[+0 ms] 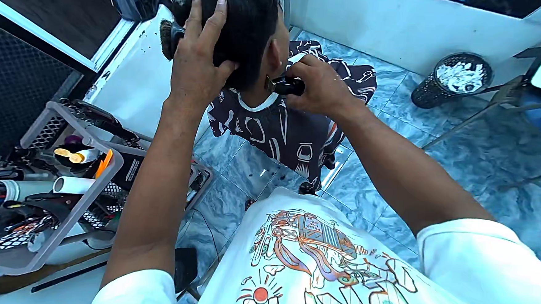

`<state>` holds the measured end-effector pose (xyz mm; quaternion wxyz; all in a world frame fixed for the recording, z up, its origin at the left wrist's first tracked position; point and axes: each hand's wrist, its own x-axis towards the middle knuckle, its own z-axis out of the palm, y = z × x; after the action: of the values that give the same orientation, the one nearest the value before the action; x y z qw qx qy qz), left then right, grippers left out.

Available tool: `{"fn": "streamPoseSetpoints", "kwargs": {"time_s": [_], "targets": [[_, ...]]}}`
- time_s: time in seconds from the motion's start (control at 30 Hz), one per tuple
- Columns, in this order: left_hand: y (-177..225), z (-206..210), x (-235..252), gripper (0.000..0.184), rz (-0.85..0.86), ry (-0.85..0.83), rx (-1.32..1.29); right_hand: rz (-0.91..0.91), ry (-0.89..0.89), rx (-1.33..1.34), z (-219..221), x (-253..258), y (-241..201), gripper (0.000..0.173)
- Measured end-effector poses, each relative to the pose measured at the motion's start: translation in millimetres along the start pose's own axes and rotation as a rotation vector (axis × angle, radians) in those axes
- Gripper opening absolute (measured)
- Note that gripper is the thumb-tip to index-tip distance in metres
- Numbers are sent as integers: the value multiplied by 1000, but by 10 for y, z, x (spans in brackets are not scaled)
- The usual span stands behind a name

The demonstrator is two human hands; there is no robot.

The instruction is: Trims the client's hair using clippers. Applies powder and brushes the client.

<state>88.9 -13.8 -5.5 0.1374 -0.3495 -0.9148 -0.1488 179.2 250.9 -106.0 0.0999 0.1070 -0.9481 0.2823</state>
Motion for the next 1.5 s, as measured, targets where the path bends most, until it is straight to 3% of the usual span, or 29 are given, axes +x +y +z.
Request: {"fn": "streamPoseSetpoints", "kwargs": {"time_s": [0.73, 1.5], "targets": [[-42, -14, 37, 78, 6, 8, -24, -99, 28, 58, -16, 125, -50, 39], [-90, -28, 97, 78, 32, 1, -36, -76, -4, 43, -42, 161, -91, 43]]}}
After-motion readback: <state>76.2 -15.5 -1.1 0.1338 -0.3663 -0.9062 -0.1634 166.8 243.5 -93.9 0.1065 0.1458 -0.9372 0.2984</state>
